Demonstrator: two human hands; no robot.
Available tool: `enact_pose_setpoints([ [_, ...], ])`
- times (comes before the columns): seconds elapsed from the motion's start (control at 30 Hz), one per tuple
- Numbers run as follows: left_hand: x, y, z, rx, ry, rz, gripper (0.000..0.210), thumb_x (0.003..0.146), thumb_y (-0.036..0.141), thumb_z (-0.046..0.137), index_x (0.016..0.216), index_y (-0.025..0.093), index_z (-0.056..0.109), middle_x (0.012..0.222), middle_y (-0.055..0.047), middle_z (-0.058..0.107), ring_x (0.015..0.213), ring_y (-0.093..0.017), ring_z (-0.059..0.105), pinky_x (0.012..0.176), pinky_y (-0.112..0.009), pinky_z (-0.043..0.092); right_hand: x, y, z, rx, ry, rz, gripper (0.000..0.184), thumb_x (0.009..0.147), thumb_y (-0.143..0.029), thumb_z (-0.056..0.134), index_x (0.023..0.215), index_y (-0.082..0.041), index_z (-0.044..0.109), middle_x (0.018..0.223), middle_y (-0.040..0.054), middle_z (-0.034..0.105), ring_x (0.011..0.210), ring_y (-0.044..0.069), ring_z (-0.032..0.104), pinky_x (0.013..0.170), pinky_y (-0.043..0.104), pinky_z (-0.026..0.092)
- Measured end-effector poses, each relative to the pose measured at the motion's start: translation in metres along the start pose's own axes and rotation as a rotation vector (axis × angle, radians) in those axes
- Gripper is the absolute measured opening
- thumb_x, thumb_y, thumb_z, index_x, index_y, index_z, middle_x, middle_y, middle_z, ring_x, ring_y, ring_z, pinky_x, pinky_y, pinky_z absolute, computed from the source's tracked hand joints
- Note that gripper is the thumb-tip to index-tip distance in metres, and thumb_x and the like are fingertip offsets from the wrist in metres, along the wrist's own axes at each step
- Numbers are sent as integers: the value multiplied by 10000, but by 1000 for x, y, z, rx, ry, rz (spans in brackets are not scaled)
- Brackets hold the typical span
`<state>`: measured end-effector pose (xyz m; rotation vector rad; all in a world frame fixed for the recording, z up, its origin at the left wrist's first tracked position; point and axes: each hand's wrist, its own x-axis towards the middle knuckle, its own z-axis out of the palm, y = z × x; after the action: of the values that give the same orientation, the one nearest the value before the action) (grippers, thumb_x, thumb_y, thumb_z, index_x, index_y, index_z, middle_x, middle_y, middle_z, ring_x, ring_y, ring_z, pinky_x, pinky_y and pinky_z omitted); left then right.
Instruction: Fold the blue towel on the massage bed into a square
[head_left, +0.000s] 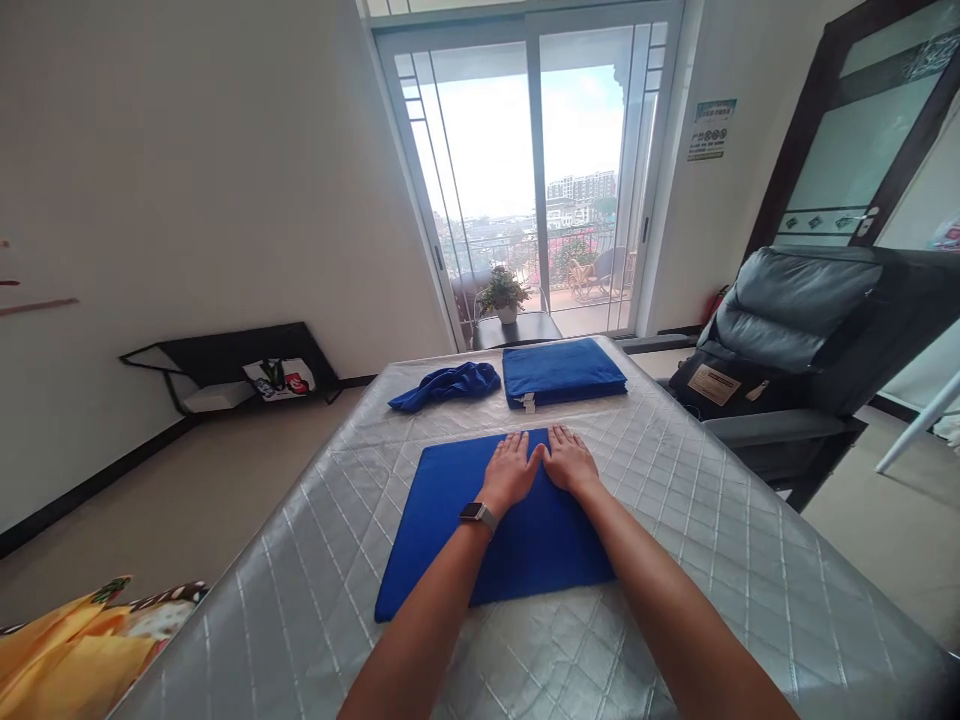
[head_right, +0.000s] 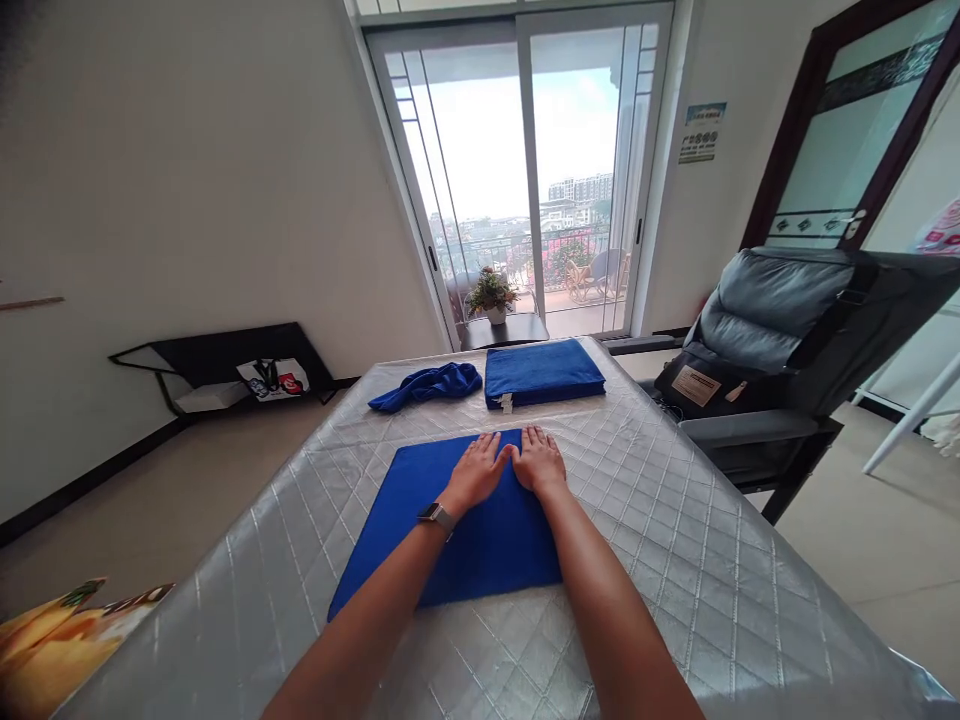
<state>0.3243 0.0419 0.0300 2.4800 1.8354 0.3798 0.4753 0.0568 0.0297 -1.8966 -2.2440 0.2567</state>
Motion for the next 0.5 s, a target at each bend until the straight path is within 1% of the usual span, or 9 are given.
enact_pose_setpoints([
  [0.07,15,28,10,-44,-5,58,701,1038,547,100,1526,122,369,1587,-180,391,1494,-253,312,1203,-450,287,-1,3,0,-39,-16,-31,640,996,-313,305,1587,-76,249,1671,94,171,1537,194,137,1234,348,100],
  [0.1,20,36,14,-57,-10,63,688,1041,534,98,1530,130,364,1586,-177,395,1491,-249,319,1201,-453,292,-1,4,1,-56,-21,-43,648,982,-289,334,1590,-84,244,1674,90,155,1538,190,129,1234,341,98],
  [0.13,24,40,17,-66,-16,59,686,1043,529,93,1536,132,356,1587,-174,394,1490,-246,322,1202,-457,290,-1,5,1,-68,-24,-50,658,970,-273,355,1592,-88,240,1676,89,143,1539,189,124,1234,339,98],
  [0.2,24,37,19,-75,-27,33,711,1035,551,79,1544,133,346,1596,-163,381,1495,-243,311,1216,-464,262,0,5,2,-71,-17,-46,654,977,-280,341,1591,-81,238,1675,95,147,1538,196,129,1234,349,108],
  [0.3,15,11,16,-54,-34,-22,775,1007,620,66,1546,144,355,1619,-132,343,1516,-245,258,1245,-458,191,3,3,4,-44,-5,-15,641,1012,-349,250,1586,-62,248,1667,99,189,1534,209,150,1236,375,117],
  [0.4,1,-26,9,-1,-43,-101,794,992,647,66,1552,163,353,1633,-117,314,1525,-248,228,1251,-448,169,6,0,5,-14,-2,7,672,1020,-415,217,1585,-52,242,1663,100,204,1534,211,150,1237,378,96],
  [0.5,-12,-66,0,45,-52,-184,761,995,642,85,1562,199,336,1640,-103,306,1526,-260,227,1242,-477,181,7,0,5,0,-8,19,675,1022,-425,214,1588,-57,238,1665,101,199,1536,206,139,1236,371,78],
])
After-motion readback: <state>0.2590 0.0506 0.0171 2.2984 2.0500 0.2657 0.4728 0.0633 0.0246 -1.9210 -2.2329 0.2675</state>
